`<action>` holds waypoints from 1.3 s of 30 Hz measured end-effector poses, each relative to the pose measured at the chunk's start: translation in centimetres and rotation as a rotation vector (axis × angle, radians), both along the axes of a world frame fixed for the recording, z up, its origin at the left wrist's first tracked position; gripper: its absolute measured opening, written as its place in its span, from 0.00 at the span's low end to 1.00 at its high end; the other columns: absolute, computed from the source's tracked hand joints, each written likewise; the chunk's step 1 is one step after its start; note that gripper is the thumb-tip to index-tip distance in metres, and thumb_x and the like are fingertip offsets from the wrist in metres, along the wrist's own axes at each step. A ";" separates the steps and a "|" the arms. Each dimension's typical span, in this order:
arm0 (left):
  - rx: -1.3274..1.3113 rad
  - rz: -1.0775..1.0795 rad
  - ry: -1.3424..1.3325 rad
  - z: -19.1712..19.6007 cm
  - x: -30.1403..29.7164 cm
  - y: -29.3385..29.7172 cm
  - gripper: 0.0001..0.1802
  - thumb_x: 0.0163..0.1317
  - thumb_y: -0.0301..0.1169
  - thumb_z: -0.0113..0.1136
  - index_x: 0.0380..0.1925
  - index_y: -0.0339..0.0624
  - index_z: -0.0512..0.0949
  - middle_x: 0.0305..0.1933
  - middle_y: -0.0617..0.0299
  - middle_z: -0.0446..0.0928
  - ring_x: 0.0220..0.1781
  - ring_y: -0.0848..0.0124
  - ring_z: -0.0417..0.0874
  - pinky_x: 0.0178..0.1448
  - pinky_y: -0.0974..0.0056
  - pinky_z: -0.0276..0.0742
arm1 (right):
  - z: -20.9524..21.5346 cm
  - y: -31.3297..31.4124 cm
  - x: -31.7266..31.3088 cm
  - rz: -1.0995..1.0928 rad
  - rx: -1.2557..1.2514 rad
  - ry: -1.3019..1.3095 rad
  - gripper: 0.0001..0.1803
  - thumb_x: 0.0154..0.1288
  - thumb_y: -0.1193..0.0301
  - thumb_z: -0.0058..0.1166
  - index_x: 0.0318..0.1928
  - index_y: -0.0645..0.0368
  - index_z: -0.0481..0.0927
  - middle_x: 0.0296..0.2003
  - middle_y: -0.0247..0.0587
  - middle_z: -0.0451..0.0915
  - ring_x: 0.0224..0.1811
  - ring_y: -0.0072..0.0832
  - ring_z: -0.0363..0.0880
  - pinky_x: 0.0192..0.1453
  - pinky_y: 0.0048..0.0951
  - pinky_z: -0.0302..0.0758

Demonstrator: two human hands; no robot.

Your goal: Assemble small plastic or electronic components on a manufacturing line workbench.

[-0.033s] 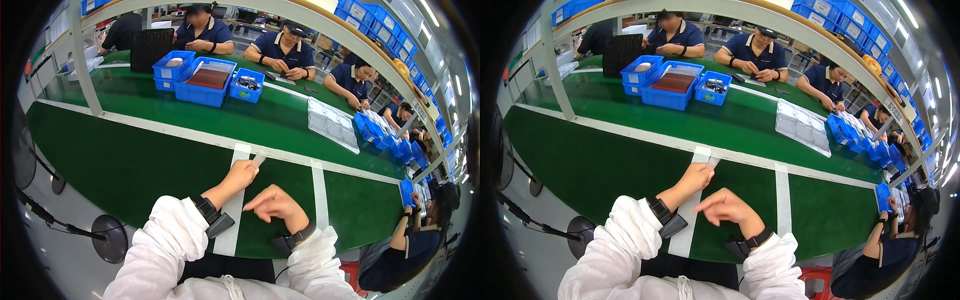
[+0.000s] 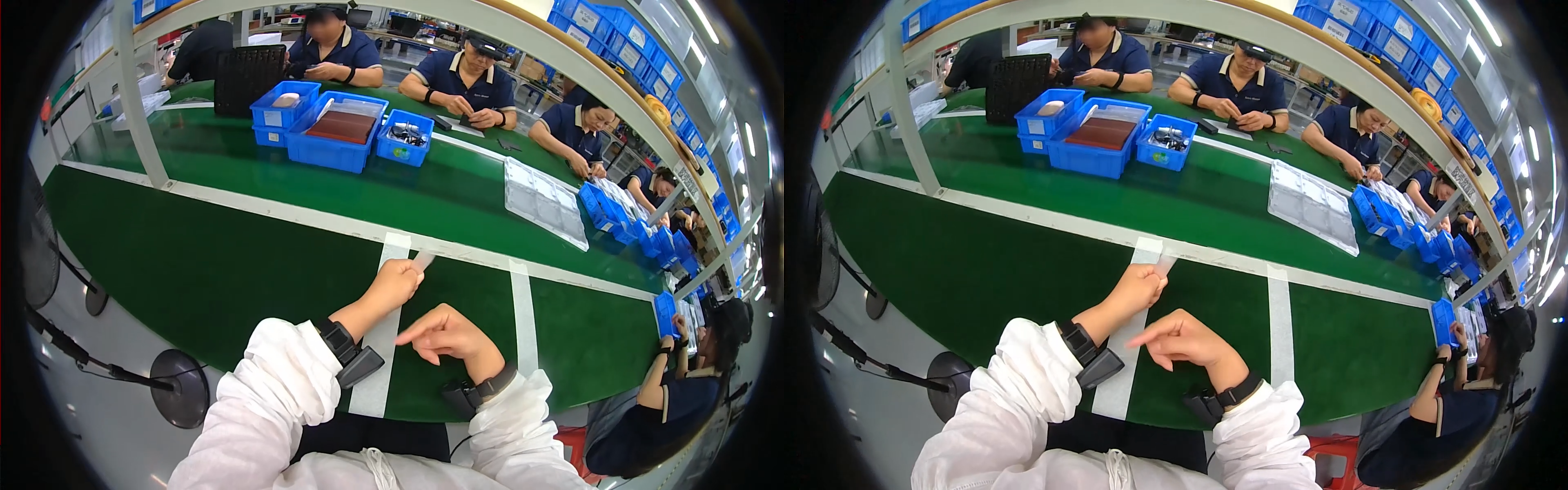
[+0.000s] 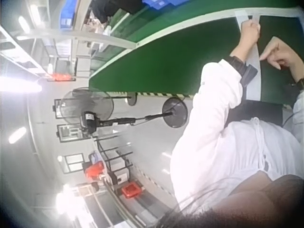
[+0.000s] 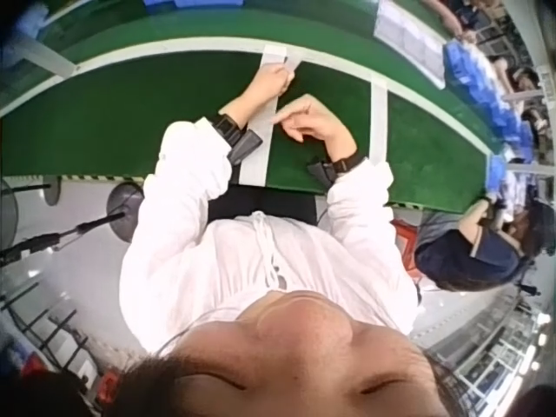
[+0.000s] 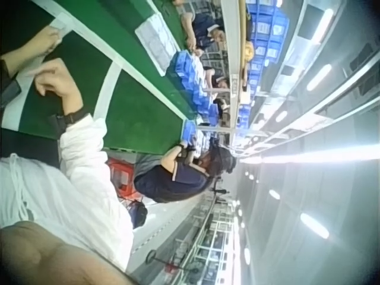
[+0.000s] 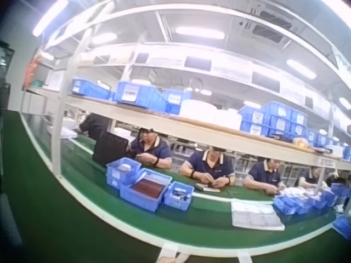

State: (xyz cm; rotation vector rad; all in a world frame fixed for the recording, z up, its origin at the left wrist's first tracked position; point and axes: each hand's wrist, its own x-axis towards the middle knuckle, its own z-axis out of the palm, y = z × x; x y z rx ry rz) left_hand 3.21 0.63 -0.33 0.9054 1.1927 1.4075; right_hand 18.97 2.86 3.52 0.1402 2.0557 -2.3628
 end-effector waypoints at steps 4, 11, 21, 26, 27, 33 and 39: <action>0.060 0.016 0.050 -0.6 0.0 0.1 0.09 0.56 0.24 0.45 0.20 0.36 0.73 0.16 0.67 0.69 0.17 0.79 0.66 0.19 0.71 0.60 | -1.3 1.0 -0.2 -0.339 -0.235 0.217 0.31 0.55 0.77 0.43 0.63 0.61 0.59 0.16 0.39 0.71 0.10 0.15 0.58 0.15 0.17 0.52; 0.073 -0.005 0.088 -0.5 0.1 0.1 0.10 0.55 0.22 0.41 0.18 0.37 0.70 0.14 0.69 0.63 0.14 0.81 0.60 0.16 0.72 0.54 | -2.5 3.4 0.2 -0.680 -0.505 0.263 0.39 0.60 0.74 0.39 0.68 0.52 0.35 0.20 0.39 0.72 0.08 0.18 0.54 0.14 0.20 0.53; 0.168 -0.019 0.228 -1.5 -0.2 0.5 0.09 0.55 0.25 0.45 0.20 0.35 0.74 0.16 0.66 0.69 0.17 0.80 0.66 0.20 0.71 0.62 | -1.3 2.9 -0.6 -0.734 -0.606 0.219 0.35 0.63 0.77 0.37 0.68 0.50 0.41 0.15 0.33 0.66 0.10 0.15 0.54 0.14 0.16 0.51; 0.062 -0.007 0.074 -0.7 0.1 0.2 0.10 0.56 0.22 0.41 0.17 0.39 0.69 0.14 0.70 0.61 0.13 0.82 0.58 0.16 0.73 0.51 | -2.7 3.4 0.0 -0.598 -0.604 0.287 0.36 0.61 0.76 0.43 0.68 0.55 0.44 0.15 0.35 0.69 0.10 0.16 0.56 0.15 0.17 0.54; 0.065 -0.007 0.072 -0.8 0.0 0.3 0.10 0.56 0.22 0.41 0.17 0.39 0.69 0.14 0.70 0.61 0.13 0.82 0.58 0.16 0.73 0.51 | -2.6 3.3 0.5 -0.598 -0.600 0.285 0.36 0.61 0.76 0.43 0.68 0.55 0.44 0.15 0.35 0.69 0.10 0.16 0.56 0.15 0.17 0.54; 0.062 0.003 0.120 -1.6 -0.3 0.5 0.09 0.54 0.24 0.46 0.19 0.36 0.73 0.16 0.68 0.68 0.17 0.80 0.65 0.20 0.71 0.61 | -1.0 2.1 0.6 0.189 -0.238 0.037 0.29 0.58 0.76 0.50 0.61 0.66 0.62 0.10 0.30 0.63 0.10 0.14 0.57 0.17 0.18 0.53; 0.070 -0.014 0.139 -1.2 0.3 0.6 0.10 0.55 0.21 0.40 0.18 0.38 0.69 0.14 0.69 0.62 0.13 0.81 0.59 0.16 0.73 0.53 | -5.1 6.1 0.6 -0.915 -0.977 0.410 0.11 0.62 0.75 0.41 0.46 0.60 0.66 0.22 0.32 0.65 0.17 0.20 0.57 0.20 0.19 0.58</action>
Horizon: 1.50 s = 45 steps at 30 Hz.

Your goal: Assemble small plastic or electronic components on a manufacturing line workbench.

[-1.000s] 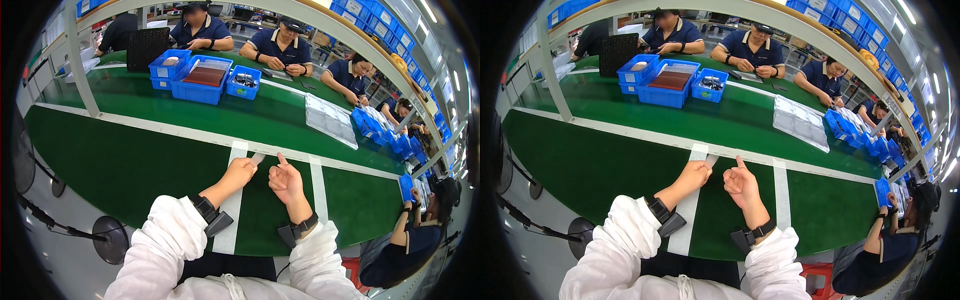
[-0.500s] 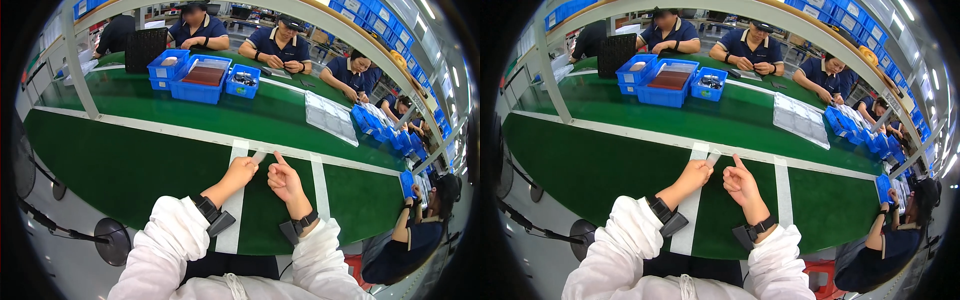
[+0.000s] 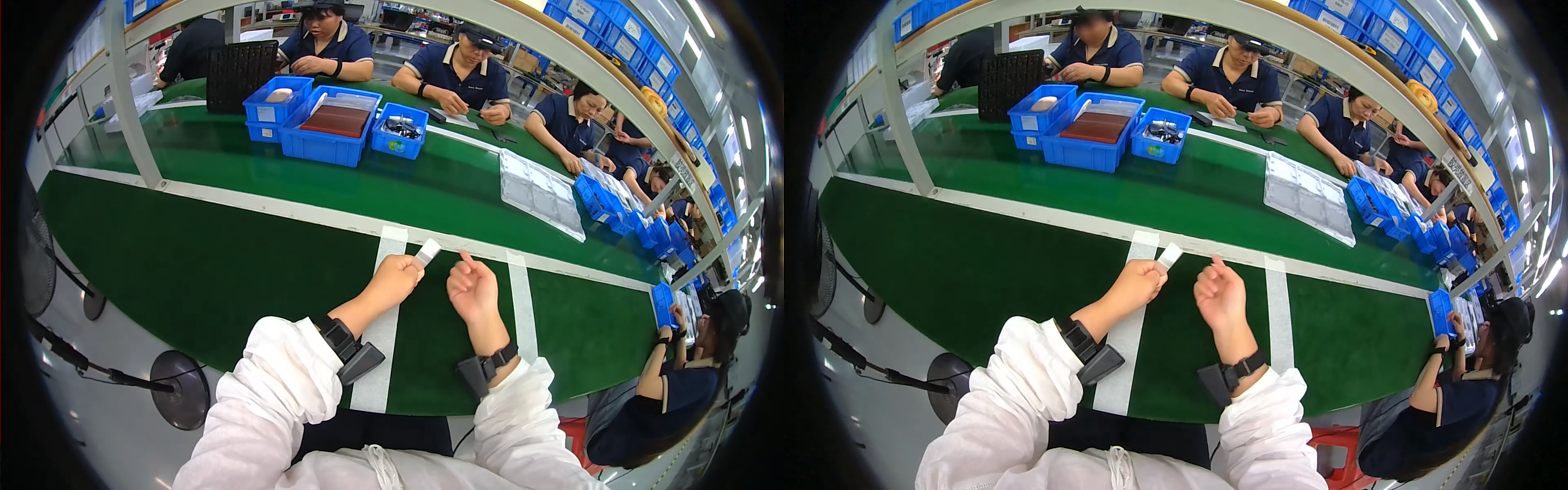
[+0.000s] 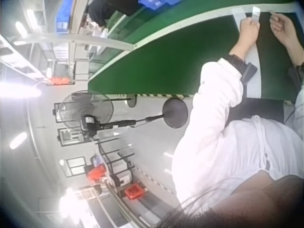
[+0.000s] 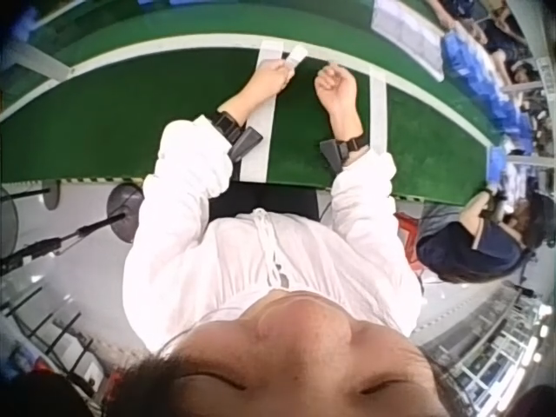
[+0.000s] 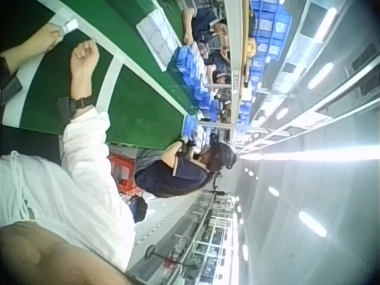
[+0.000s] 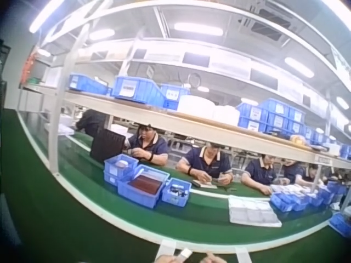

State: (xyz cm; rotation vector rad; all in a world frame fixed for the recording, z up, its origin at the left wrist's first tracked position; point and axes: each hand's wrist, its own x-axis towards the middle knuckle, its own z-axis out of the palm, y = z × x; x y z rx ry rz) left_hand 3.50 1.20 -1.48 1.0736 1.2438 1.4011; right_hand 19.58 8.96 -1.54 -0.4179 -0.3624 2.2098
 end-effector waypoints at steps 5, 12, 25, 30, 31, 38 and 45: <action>0.008 0.001 -0.032 0.0 -0.1 -0.1 0.10 0.55 0.21 0.40 0.18 0.38 0.69 0.14 0.69 0.62 0.13 0.81 0.59 0.16 0.73 0.53 | 1.1 -0.7 -0.3 -0.017 0.032 -0.076 0.09 0.62 0.74 0.42 0.43 0.60 0.67 0.21 0.34 0.67 0.17 0.20 0.58 0.21 0.19 0.57; -0.002 -0.023 -0.018 0.1 -0.3 -0.2 0.11 0.55 0.20 0.38 0.18 0.38 0.69 0.15 0.69 0.63 0.14 0.82 0.59 0.16 0.74 0.53 | 0.9 -1.3 -0.9 0.024 0.208 -0.244 0.12 0.62 0.73 0.42 0.45 0.64 0.71 0.22 0.34 0.69 0.18 0.21 0.60 0.22 0.21 0.58; -0.051 -0.005 0.023 0.4 -0.2 -0.5 0.10 0.55 0.22 0.40 0.18 0.38 0.69 0.15 0.68 0.64 0.14 0.80 0.61 0.17 0.73 0.55 | 2.2 -2.7 -1.6 0.045 0.385 -0.303 0.12 0.61 0.75 0.43 0.46 0.65 0.71 0.22 0.34 0.69 0.19 0.20 0.61 0.23 0.20 0.58; -0.134 -0.306 0.126 1.9 -0.5 -0.9 0.11 0.55 0.22 0.41 0.17 0.39 0.69 0.14 0.68 0.64 0.14 0.81 0.60 0.18 0.73 0.54 | 2.4 -3.2 -1.1 0.186 0.620 -0.125 0.22 0.57 0.79 0.49 0.54 0.65 0.67 0.24 0.31 0.70 0.20 0.14 0.60 0.22 0.17 0.56; -0.137 -0.351 0.075 2.3 -0.6 -1.2 0.11 0.56 0.23 0.42 0.16 0.41 0.68 0.13 0.71 0.62 0.14 0.83 0.58 0.17 0.73 0.51 | 2.5 -3.2 -1.0 0.224 0.647 -0.188 0.25 0.55 0.79 0.52 0.56 0.65 0.67 0.25 0.30 0.71 0.21 0.12 0.60 0.23 0.15 0.55; -0.183 -0.568 -0.046 2.0 -1.1 -1.1 0.11 0.56 0.25 0.44 0.15 0.44 0.66 0.13 0.73 0.59 0.13 0.83 0.54 0.17 0.74 0.47 | 1.9 -2.6 -0.5 0.306 0.674 -0.226 0.21 0.53 0.79 0.55 0.50 0.65 0.72 0.23 0.28 0.71 0.16 0.10 0.57 0.20 0.14 0.52; -0.209 -0.632 -0.110 2.6 -1.3 -1.6 0.10 0.55 0.26 0.44 0.16 0.44 0.66 0.13 0.71 0.59 0.13 0.82 0.53 0.16 0.73 0.45 | 2.0 -2.8 -0.6 0.292 0.678 -0.232 0.14 0.56 0.80 0.54 0.44 0.67 0.76 0.21 0.28 0.70 0.16 0.12 0.56 0.20 0.15 0.52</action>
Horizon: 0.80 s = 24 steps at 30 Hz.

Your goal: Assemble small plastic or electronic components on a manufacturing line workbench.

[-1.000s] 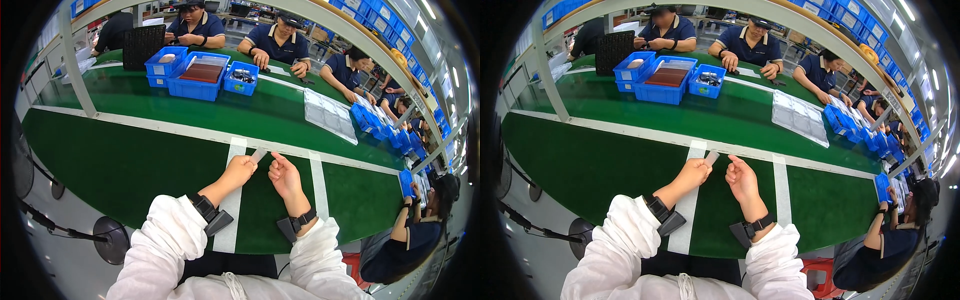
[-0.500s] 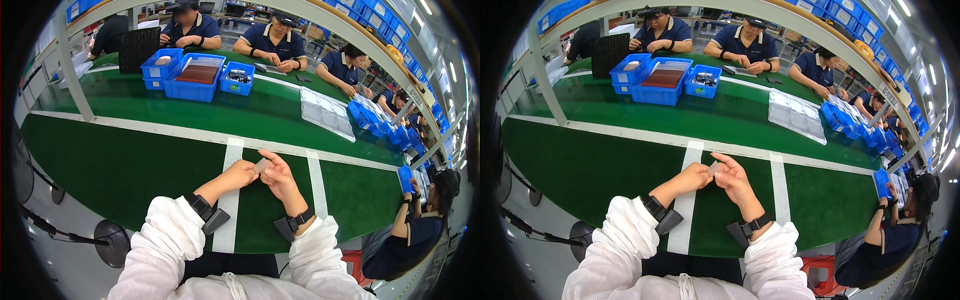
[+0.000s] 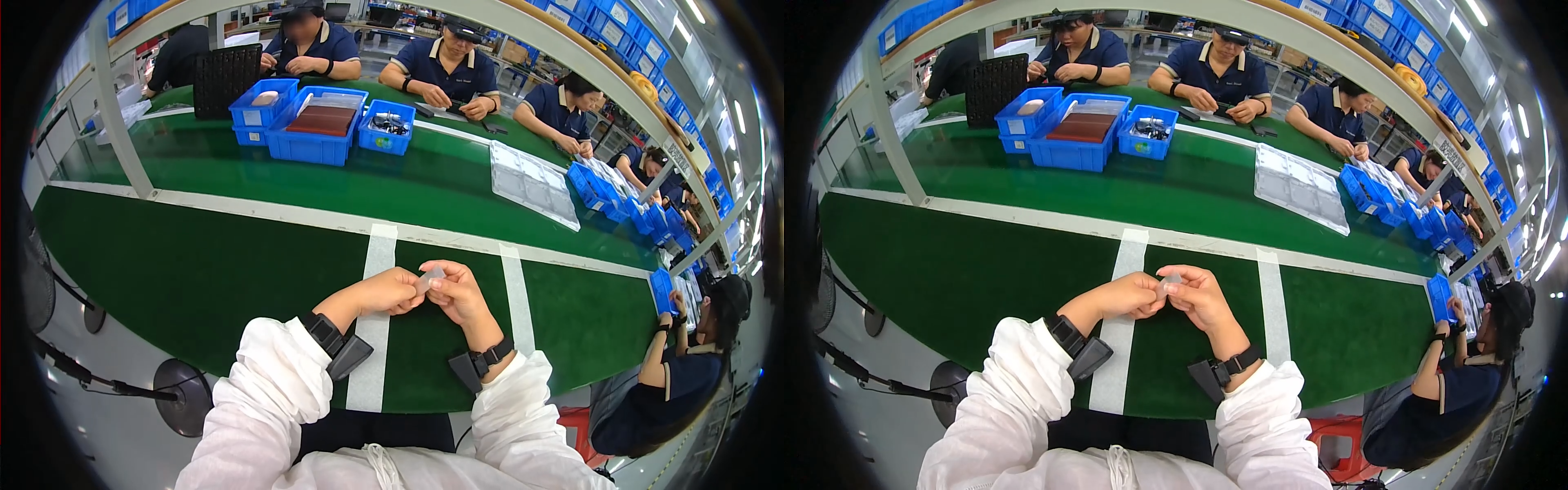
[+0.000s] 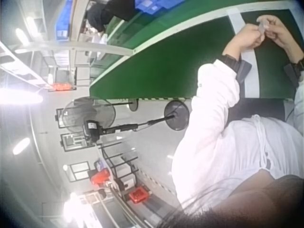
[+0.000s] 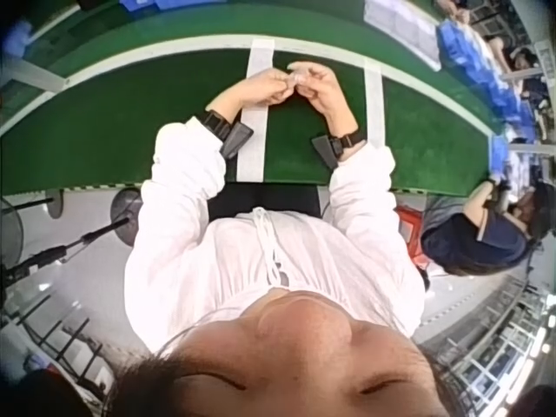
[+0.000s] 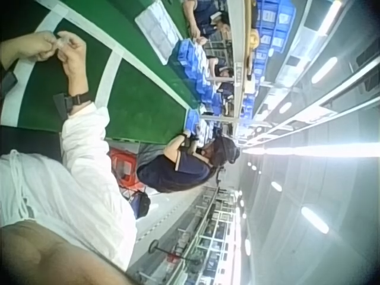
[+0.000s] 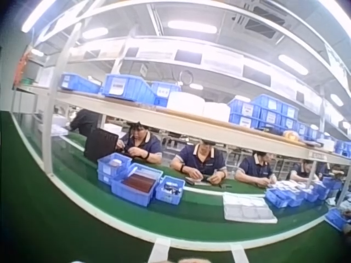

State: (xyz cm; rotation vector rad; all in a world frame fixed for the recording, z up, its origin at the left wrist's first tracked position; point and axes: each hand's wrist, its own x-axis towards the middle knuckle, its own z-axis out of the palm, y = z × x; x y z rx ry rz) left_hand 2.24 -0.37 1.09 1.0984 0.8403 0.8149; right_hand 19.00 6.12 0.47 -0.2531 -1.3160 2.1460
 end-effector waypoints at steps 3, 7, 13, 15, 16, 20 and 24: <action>-0.014 -0.001 -0.013 -0.1 0.1 0.1 0.10 0.55 0.26 0.44 0.16 0.44 0.66 0.13 0.72 0.59 0.13 0.83 0.53 0.16 0.73 0.45 | 0.0 0.0 0.1 -0.004 -0.003 -0.005 0.13 0.55 0.79 0.55 0.43 0.67 0.77 0.21 0.28 0.70 0.17 0.13 0.56 0.21 0.16 0.53; -0.024 0.067 -0.030 -0.5 0.3 0.2 0.10 0.56 0.25 0.43 0.16 0.44 0.65 0.13 0.72 0.58 0.13 0.83 0.52 0.16 0.73 0.45 | 0.1 -0.1 -0.1 -0.036 -0.001 -0.005 0.13 0.55 0.79 0.55 0.43 0.67 0.77 0.22 0.29 0.70 0.17 0.13 0.57 0.21 0.16 0.53; -0.028 0.300 0.000 -0.4 0.5 0.3 0.10 0.55 0.23 0.42 0.16 0.42 0.67 0.13 0.71 0.60 0.12 0.82 0.56 0.16 0.73 0.48 | 0.9 -0.8 -0.7 -0.127 0.058 -0.050 0.19 0.56 0.78 0.56 0.49 0.67 0.72 0.24 0.30 0.73 0.19 0.11 0.61 0.23 0.15 0.57; 0.099 0.411 0.119 -1.3 0.9 0.7 0.10 0.55 0.23 0.41 0.16 0.41 0.67 0.13 0.69 0.62 0.13 0.81 0.58 0.16 0.73 0.51 | 0.2 -0.8 -1.1 -0.287 0.384 -0.179 0.19 0.57 0.78 0.56 0.49 0.67 0.71 0.26 0.30 0.73 0.23 0.11 0.66 0.25 0.14 0.62; 0.229 0.518 0.238 -1.7 1.0 0.9 0.11 0.55 0.23 0.41 0.16 0.40 0.68 0.13 0.68 0.64 0.13 0.80 0.60 0.16 0.72 0.53 | -0.6 -0.7 -1.3 -0.371 0.508 -0.198 0.16 0.58 0.77 0.55 0.47 0.66 0.71 0.24 0.30 0.74 0.24 0.11 0.68 0.26 0.14 0.65; 0.271 0.568 0.267 -2.3 0.9 1.3 0.11 0.55 0.23 0.41 0.16 0.38 0.69 0.14 0.66 0.66 0.14 0.79 0.63 0.17 0.71 0.57 | -1.2 -0.7 -1.6 -0.633 0.699 -0.292 0.14 0.59 0.76 0.54 0.45 0.65 0.71 0.22 0.29 0.74 0.22 0.10 0.67 0.24 0.14 0.64; 0.254 0.579 0.310 -2.2 0.8 1.2 0.11 0.54 0.23 0.41 0.16 0.38 0.70 0.13 0.67 0.66 0.14 0.79 0.64 0.18 0.71 0.58 | -0.4 -0.9 -1.9 -0.817 0.690 -0.276 0.15 0.58 0.78 0.55 0.47 0.64 0.75 0.23 0.32 0.75 0.22 0.12 0.69 0.26 0.15 0.66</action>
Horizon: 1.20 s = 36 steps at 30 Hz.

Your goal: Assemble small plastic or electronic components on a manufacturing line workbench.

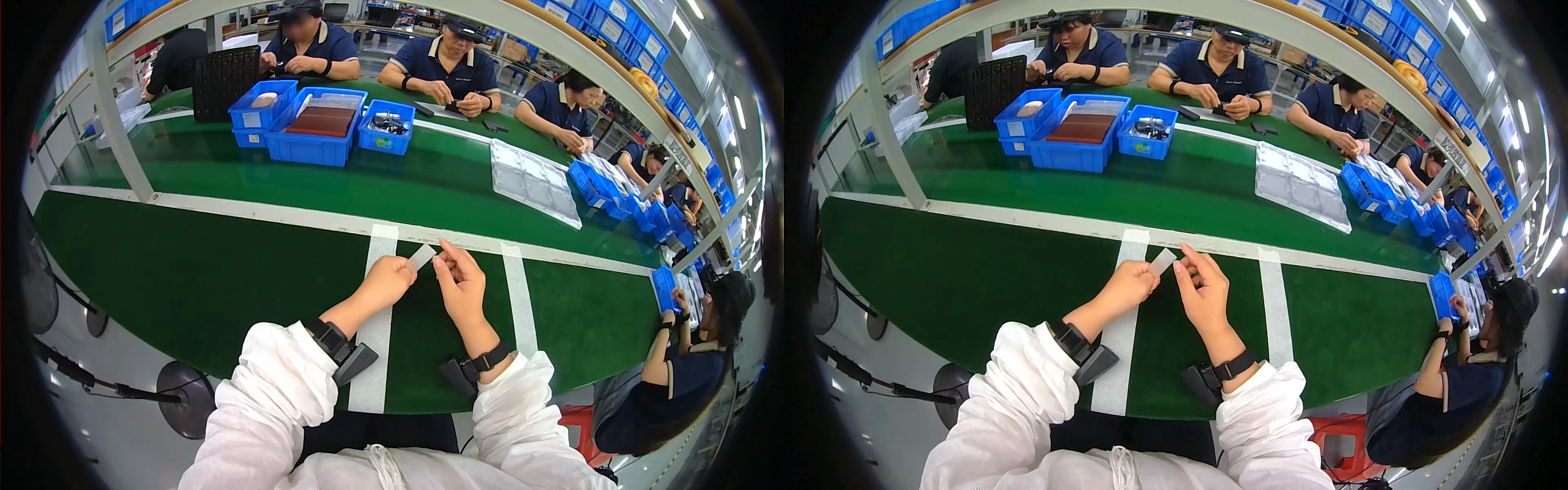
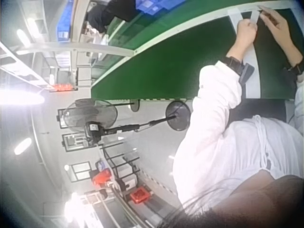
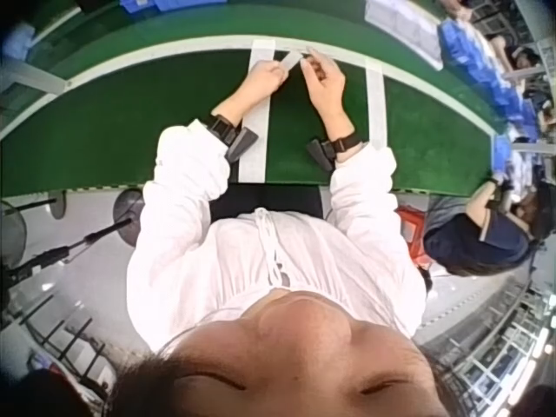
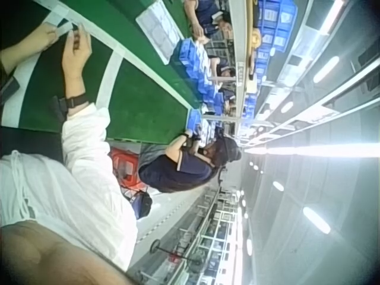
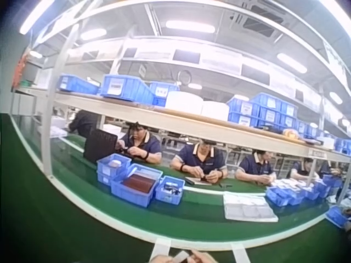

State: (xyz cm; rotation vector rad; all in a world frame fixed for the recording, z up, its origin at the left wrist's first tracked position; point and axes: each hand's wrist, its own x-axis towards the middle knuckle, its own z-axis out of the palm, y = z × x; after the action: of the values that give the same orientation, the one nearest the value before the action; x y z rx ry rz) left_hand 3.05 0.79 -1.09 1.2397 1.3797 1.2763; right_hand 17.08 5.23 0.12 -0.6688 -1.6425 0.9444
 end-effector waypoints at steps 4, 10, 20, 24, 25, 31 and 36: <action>0.022 0.003 0.094 0.6 0.3 -0.3 0.11 0.54 0.24 0.41 0.15 0.38 0.71 0.13 0.67 0.67 0.15 0.79 0.65 0.19 0.70 0.60 | 0.3 0.0 0.3 -0.020 0.162 -0.075 0.14 0.56 0.80 0.56 0.44 0.62 0.79 0.25 0.36 0.77 0.22 0.15 0.71 0.25 0.15 0.67; -0.013 -0.002 0.150 0.8 0.4 -0.3 0.11 0.53 0.24 0.42 0.15 0.37 0.71 0.14 0.66 0.68 0.16 0.78 0.66 0.20 0.69 0.61 | -0.1 0.2 0.5 0.005 0.085 -0.060 0.12 0.55 0.80 0.56 0.43 0.63 0.80 0.25 0.34 0.76 0.22 0.14 0.71 0.25 0.15 0.66; 0.045 -0.018 0.185 0.5 0.5 -0.4 0.11 0.54 0.24 0.42 0.16 0.35 0.71 0.15 0.66 0.68 0.19 0.78 0.66 0.23 0.69 0.63 | -0.2 -0.2 0.1 0.224 -0.132 -0.082 0.05 0.58 0.76 0.56 0.30 0.67 0.78 0.23 0.28 0.71 0.22 0.08 0.67 0.23 0.12 0.61; 0.092 -0.020 0.120 0.5 0.8 -0.5 0.11 0.55 0.24 0.42 0.16 0.35 0.71 0.16 0.66 0.68 0.20 0.79 0.65 0.24 0.69 0.63 | 0.0 -0.5 0.2 0.201 -0.109 -0.083 0.06 0.58 0.76 0.55 0.27 0.67 0.78 0.20 0.30 0.71 0.19 0.11 0.65 0.21 0.15 0.59; 0.100 -0.033 0.111 0.4 0.8 -0.5 0.12 0.55 0.24 0.42 0.16 0.35 0.70 0.16 0.67 0.67 0.19 0.79 0.65 0.24 0.69 0.62 | 0.0 -0.5 0.3 0.183 -0.071 -0.121 0.06 0.57 0.76 0.55 0.26 0.67 0.78 0.19 0.31 0.71 0.19 0.12 0.65 0.21 0.16 0.60; 0.116 -0.122 0.017 0.2 0.6 -0.3 0.09 0.59 0.24 0.40 0.26 0.38 0.72 0.15 0.68 0.65 0.17 0.81 0.62 0.20 0.72 0.58 | 0.6 -0.6 0.3 0.141 0.155 -0.174 0.05 0.55 0.77 0.56 0.25 0.67 0.78 0.17 0.38 0.70 0.17 0.20 0.66 0.21 0.21 0.61; -0.013 -0.176 -0.142 1.0 0.4 -0.5 0.10 0.60 0.24 0.39 0.39 0.38 0.69 0.15 0.67 0.65 0.15 0.81 0.62 0.17 0.73 0.55 | 0.9 -0.5 0.5 0.097 0.253 -0.199 0.03 0.54 0.80 0.55 0.26 0.68 0.77 0.17 0.40 0.69 0.18 0.25 0.66 0.22 0.23 0.62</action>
State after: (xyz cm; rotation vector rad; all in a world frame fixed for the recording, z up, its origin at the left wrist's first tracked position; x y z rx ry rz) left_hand 3.48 0.34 -0.14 1.2096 1.1504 1.2071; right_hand 17.55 4.76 1.02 -0.5263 -1.9472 0.7386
